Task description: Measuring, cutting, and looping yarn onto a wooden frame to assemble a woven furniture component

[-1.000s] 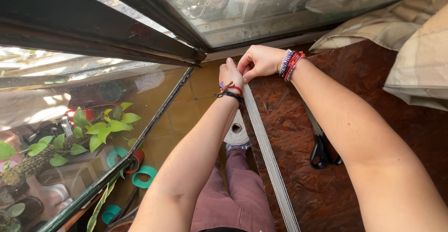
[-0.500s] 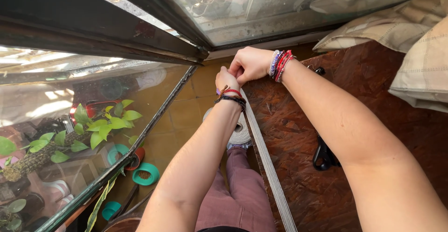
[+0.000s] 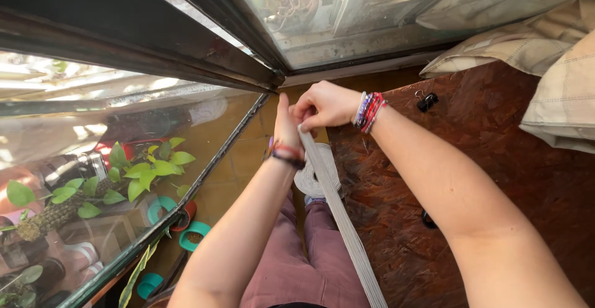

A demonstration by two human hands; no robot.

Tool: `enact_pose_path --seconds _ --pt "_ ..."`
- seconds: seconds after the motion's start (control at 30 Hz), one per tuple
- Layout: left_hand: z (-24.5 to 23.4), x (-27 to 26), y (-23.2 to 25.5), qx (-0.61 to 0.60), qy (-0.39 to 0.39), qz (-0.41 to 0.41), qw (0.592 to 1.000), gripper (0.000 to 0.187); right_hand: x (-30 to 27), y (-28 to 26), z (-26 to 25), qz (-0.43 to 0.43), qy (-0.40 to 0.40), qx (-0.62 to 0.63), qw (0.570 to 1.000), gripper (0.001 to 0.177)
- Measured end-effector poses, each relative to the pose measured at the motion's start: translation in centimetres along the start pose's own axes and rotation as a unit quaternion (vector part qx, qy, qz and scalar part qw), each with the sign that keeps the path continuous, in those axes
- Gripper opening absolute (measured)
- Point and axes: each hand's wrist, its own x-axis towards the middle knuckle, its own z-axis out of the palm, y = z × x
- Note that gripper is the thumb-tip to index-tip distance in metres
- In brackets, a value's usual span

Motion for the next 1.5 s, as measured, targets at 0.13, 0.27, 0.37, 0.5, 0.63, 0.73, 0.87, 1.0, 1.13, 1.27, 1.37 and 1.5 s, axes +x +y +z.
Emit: enact_pose_path --seconds 0.13,0.27,0.37,0.5,0.63,0.73,0.87,1.0,1.13,1.27,1.37,1.5 --pt "0.5 -7.0 -3.8 -0.169 -0.113 0.068 0.977 0.071 -1.9 -1.1 0.6 -0.058 0.075 0.019 0.995 0.015" --pt "-0.1 -10.1 -7.1 -0.039 -0.196 0.202 0.959 0.019 -7.3 -4.2 0.5 -0.082 0.179 0.045 0.979 0.014" --pt "-0.1 -11.4 -7.7 0.029 -0.22 0.238 0.946 0.022 -12.0 -5.5 2.5 -0.064 0.289 0.091 0.951 0.014" --pt "0.5 -16.4 -6.7 0.092 -0.257 0.243 0.931 0.026 -21.0 -3.7 9.7 0.107 0.437 -0.02 0.893 0.027" --pt "0.1 -18.7 -6.8 0.113 -0.342 0.2 0.911 0.027 -25.8 0.7 20.4 0.439 0.459 -0.225 0.739 0.07" --pt "0.1 -20.2 -6.8 0.111 -0.388 0.143 0.904 0.027 -26.4 1.6 24.8 0.509 0.44 -0.221 0.706 0.08" --pt "0.6 -23.2 -6.2 0.123 -0.415 0.079 0.898 0.029 -26.8 1.1 25.8 0.519 0.475 -0.184 0.686 0.062" --pt "0.7 -25.3 -5.5 0.151 -0.431 0.066 0.887 0.024 -25.8 3.9 26.1 0.474 0.568 -0.215 0.637 0.074" --pt "1.6 -28.3 -5.2 0.192 -0.443 0.084 0.872 0.013 -23.9 5.9 25.1 0.461 0.533 -0.231 0.671 0.077" --pt "2.9 -31.1 -5.4 0.232 -0.445 0.11 0.858 0.014 -25.2 7.0 24.5 0.459 0.522 -0.162 0.701 0.08" --pt "3.1 -32.0 -6.8 0.24 -0.448 0.13 0.851 0.017 -31.6 -0.8 24.9 0.439 0.557 0.047 0.703 0.071" --pt "4.1 -33.5 -10.1 0.276 -0.456 0.157 0.831 0.021 -42.6 -16.4 27.9 0.032 0.568 0.324 0.756 0.028"
